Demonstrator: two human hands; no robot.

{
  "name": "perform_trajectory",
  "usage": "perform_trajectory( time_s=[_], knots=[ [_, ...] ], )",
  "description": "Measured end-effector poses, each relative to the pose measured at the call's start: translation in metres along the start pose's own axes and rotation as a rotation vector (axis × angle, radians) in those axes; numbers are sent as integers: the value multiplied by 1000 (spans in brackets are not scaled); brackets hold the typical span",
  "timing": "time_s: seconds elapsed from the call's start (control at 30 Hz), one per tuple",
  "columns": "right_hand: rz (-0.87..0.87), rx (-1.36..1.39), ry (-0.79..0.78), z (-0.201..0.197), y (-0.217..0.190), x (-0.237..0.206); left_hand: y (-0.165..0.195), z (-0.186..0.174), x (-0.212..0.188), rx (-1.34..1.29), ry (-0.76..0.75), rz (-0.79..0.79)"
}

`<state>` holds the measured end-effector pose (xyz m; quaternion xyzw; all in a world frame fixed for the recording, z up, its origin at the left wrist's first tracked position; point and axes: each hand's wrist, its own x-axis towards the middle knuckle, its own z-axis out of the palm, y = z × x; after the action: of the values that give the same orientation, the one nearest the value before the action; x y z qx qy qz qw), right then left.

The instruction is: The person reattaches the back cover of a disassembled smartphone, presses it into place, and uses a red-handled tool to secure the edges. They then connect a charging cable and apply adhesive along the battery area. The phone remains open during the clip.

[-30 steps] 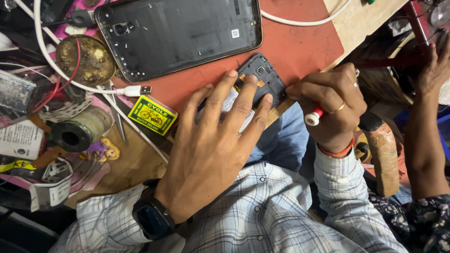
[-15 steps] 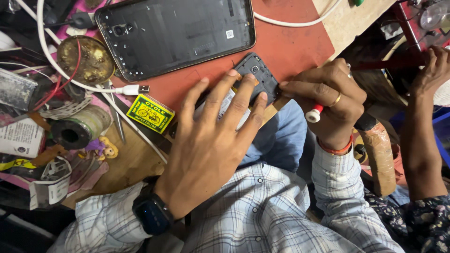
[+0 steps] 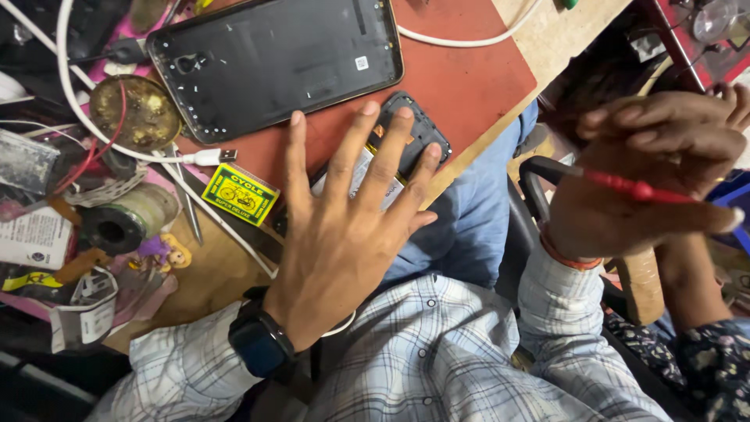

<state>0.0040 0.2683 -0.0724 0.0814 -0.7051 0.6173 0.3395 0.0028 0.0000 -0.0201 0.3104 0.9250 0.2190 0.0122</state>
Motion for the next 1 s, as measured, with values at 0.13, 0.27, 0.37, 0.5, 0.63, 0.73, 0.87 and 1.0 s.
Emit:
perform_trajectory(
  time_s=[0.13,0.27,0.37,0.5,0.63,0.73,0.87,1.0],
  knots=[
    [-18,48,-47,-13,-5,-2,1,0,2,-37,-6,-12],
    [111,73,-99,-13,-4,-6,2,-1,3,-35,-33,-10],
    [114,47,-172,-3,-5,-16,2,-1,5,-4,-37,0],
    [249,-95,-99,10,-9,-44,3,-1,7,-26,-34,2],
    [309,-6,-34,13,1,-57,6,1,9,-14,-20,-2],
    [299,18,-73,12,3,-56,6,1,9,-14,-22,-13],
    [248,-10,-183,13,-1,-49,6,2,9,-10,-26,-6],
    [206,-76,-259,13,-3,-42,6,1,8,-9,-33,-9]
  ],
)
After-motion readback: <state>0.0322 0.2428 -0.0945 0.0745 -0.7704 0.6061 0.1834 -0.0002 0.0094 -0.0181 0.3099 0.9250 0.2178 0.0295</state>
